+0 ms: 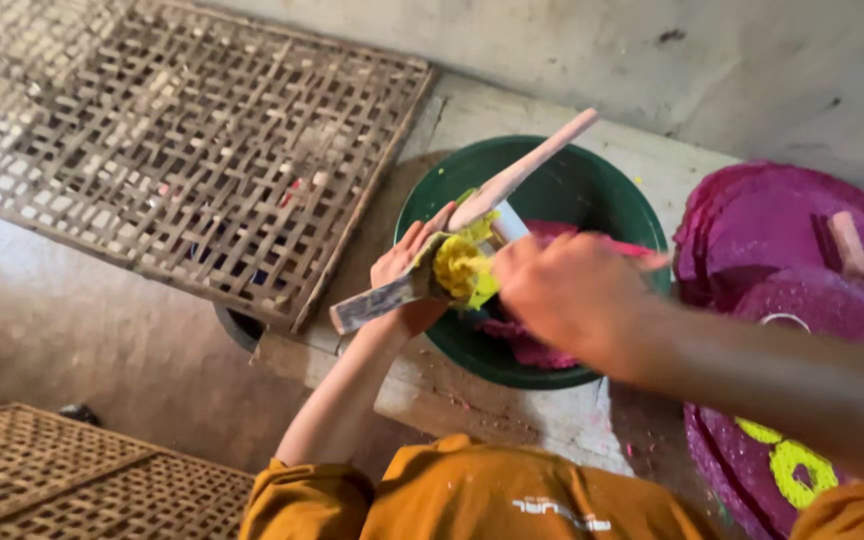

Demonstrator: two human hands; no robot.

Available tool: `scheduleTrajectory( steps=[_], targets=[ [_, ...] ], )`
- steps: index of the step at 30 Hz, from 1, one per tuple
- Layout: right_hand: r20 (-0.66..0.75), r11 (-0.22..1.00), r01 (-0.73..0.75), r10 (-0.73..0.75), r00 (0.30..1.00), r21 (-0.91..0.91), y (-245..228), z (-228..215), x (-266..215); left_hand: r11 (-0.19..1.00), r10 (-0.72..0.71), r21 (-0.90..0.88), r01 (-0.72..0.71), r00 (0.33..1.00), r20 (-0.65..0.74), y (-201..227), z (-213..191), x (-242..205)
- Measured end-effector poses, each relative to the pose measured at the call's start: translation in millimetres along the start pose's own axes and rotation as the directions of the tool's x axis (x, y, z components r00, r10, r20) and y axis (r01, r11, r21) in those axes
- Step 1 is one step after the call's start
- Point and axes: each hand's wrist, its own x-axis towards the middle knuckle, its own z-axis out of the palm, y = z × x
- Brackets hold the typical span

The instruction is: The person applies yellow and pink dough-like material onto a circular pink paper base using a wooden press tool and several specialized stamp tools to create small yellow and pink floral shapes.

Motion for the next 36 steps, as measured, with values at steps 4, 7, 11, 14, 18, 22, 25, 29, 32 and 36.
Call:
scheduleTrajectory(
  steps=[4,7,11,14,18,22,25,29,32,36],
  targets=[
    [-0.054,0.998,0.056,-0.056,0.997,0.0,-33.6,39.8,12.0,0.993,0.116,0.002,-0.116,0.993,-0.035,6.6,18.0,1.8],
    [-0.045,0.994,0.055,-0.051,0.998,0.089,-16.2,37.0,-5.6,0.976,-0.216,0.008,0.217,0.966,0.14,6.7,12.9,6.8],
    [0.091,0.872,-0.241,0.224,0.97,0.425,21.0,13.0,-37.1,0.947,-0.224,-0.264,0.18,0.964,-0.146,4.2,3.2,7.8],
    [-0.105,0.636,-0.161,0.359,0.927,0.755,21.6,25.6,-22.2,0.88,-0.133,-0.454,-0.139,0.846,-0.517,2.4,4.1,17.1],
    [-0.115,0.307,-0.011,0.391,0.913,0.952,-26.1,89.3,5.4,0.996,0.024,0.085,0.017,0.888,-0.46,-6.3,15.0,23.0],
    [-0.058,0.159,0.011,0.292,0.955,0.987,-36.4,126.9,-15.6,0.987,0.003,0.144,0.066,0.901,-0.435,-22.5,8.0,33.2],
    [0.012,0.028,-0.023,0.351,0.936,0.999,-11.8,136.7,-20.1,0.997,0.012,0.074,0.022,0.906,-0.423,-22.8,6.1,36.0],
    [0.148,0.134,-0.222,0.418,0.896,0.966,2.9,152.1,4.8,0.986,0.065,0.164,-0.007,0.933,-0.354,-13.7,19.1,37.7],
    [0.053,0.091,-0.111,0.482,0.875,0.99,-23.8,162.6,13.8,0.977,0.037,0.21,0.041,0.934,-0.355,-24.4,30.7,46.4],
    [-0.035,0.11,-0.007,0.376,0.926,0.994,-32.9,162.7,-1.5,0.888,-0.148,-0.46,-0.013,0.939,-0.311,-65.1,50.3,42.4]
  ],
)
